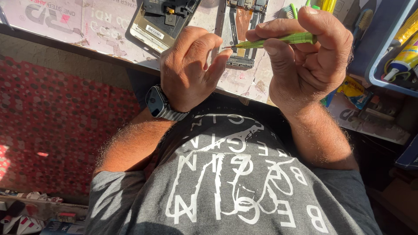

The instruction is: The person repairs a disassembled smartphone at a workbench. They pry at the phone's internal frame, use a green screwdriver on small components, then apply adhesive from a yellow tube onto a phone battery and press a small part into the tube's nozzle area.

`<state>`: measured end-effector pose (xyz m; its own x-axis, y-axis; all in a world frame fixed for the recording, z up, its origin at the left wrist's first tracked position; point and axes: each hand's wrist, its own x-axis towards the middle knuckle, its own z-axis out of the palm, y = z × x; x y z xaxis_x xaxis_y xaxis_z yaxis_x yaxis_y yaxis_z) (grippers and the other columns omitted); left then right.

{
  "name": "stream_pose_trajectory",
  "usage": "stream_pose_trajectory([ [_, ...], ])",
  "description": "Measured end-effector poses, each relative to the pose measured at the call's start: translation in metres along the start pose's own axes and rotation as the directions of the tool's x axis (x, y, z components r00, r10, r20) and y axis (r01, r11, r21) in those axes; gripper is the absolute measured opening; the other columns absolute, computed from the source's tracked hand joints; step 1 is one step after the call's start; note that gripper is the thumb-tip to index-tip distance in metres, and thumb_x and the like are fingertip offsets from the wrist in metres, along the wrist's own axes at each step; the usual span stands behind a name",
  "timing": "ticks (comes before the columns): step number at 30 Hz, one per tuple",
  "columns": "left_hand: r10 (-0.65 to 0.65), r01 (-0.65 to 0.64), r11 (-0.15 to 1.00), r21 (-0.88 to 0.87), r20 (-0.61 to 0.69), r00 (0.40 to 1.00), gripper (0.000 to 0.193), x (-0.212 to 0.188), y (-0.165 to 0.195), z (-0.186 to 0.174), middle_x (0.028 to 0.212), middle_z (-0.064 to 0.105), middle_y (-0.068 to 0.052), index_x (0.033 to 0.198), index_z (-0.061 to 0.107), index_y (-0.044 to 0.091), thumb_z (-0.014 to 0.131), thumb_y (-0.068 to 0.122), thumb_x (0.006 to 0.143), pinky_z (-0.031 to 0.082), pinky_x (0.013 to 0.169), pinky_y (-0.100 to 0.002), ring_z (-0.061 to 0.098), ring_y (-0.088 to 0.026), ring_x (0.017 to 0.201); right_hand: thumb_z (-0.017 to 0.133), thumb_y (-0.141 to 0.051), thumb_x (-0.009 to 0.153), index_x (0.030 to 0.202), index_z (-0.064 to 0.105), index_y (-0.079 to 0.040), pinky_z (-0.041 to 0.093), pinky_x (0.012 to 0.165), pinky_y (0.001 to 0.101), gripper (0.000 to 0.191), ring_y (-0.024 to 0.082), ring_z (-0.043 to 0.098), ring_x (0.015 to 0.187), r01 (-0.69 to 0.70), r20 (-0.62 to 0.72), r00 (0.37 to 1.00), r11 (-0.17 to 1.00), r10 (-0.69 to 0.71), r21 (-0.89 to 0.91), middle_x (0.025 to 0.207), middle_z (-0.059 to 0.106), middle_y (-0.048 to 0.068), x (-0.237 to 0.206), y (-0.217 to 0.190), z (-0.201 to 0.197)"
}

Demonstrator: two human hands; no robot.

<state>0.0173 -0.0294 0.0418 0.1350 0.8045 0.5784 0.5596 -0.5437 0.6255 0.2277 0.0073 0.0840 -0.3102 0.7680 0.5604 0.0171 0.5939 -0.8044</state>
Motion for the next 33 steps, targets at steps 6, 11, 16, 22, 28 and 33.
stream_pose_trajectory([
  [6,0.016,-0.029,0.988,0.149,0.088,0.996,0.035,-0.007,-0.01,-0.01,0.107,0.066,-0.009,0.116,0.07,0.001,0.055,0.033,0.114,0.054,0.077,-0.038,0.067,-0.02,0.087,0.061,0.002,0.109,0.146,0.039,-0.013,0.072,0.084,0.0381,0.046,0.029,0.078,0.096,0.015,0.058,0.998,0.999,-0.013,-0.043,0.111,0.071,0.023,-0.004,0.01,-0.006],
  [11,0.051,-0.074,0.988,0.138,0.166,0.985,0.039,-0.017,-0.02,-0.013,0.092,0.066,-0.003,0.102,0.073,0.005,0.056,0.039,0.113,0.041,0.084,-0.042,0.062,-0.021,0.083,0.06,0.0,0.111,0.147,0.037,-0.009,0.07,0.087,0.0361,0.043,0.028,0.077,0.1,0.014,0.149,0.989,0.995,0.0,-0.094,0.115,0.071,0.024,-0.01,0.006,-0.006],
  [16,0.095,-0.114,0.986,0.121,0.154,0.983,0.035,-0.02,-0.026,-0.016,0.089,0.064,-0.003,0.1,0.072,0.005,0.055,0.033,0.114,0.04,0.087,-0.043,0.059,-0.022,0.087,0.059,0.0,0.11,0.144,0.039,-0.004,0.068,0.087,0.0369,0.041,0.03,0.076,0.1,0.045,0.204,0.979,0.989,-0.016,-0.14,0.113,0.071,0.026,-0.01,0.002,0.002],
  [22,0.102,-0.127,0.979,0.158,0.153,0.983,0.036,-0.022,-0.031,-0.015,0.086,0.061,-0.002,0.102,0.073,0.006,0.055,0.036,0.113,0.038,0.086,-0.043,0.055,-0.021,0.085,0.059,-0.004,0.113,0.15,0.04,-0.006,0.069,0.087,0.035,0.041,0.03,0.077,0.106,0.067,0.269,0.963,0.991,-0.033,-0.116,0.118,0.071,0.026,-0.007,0.003,0.004],
  [28,0.102,-0.129,0.978,0.166,0.161,0.982,0.036,-0.024,-0.033,-0.014,0.084,0.06,-0.002,0.101,0.073,0.006,0.052,0.033,0.112,0.038,0.086,-0.043,0.054,-0.021,0.085,0.061,-0.005,0.114,0.149,0.041,-0.005,0.069,0.088,0.0347,0.04,0.03,0.077,0.107,0.063,0.309,0.951,0.988,-0.016,-0.142,0.119,0.072,0.026,-0.005,0.004,0.005],
  [33,0.118,-0.145,0.972,0.186,0.146,0.982,0.036,-0.024,-0.035,-0.013,0.083,0.06,-0.002,0.101,0.073,0.006,0.05,0.032,0.113,0.038,0.086,-0.043,0.054,-0.02,0.084,0.06,-0.006,0.115,0.15,0.041,-0.006,0.069,0.088,0.0351,0.039,0.03,0.077,0.107,0.057,0.303,0.953,0.986,-0.007,-0.157,0.12,0.072,0.026,-0.004,0.003,0.009],
])
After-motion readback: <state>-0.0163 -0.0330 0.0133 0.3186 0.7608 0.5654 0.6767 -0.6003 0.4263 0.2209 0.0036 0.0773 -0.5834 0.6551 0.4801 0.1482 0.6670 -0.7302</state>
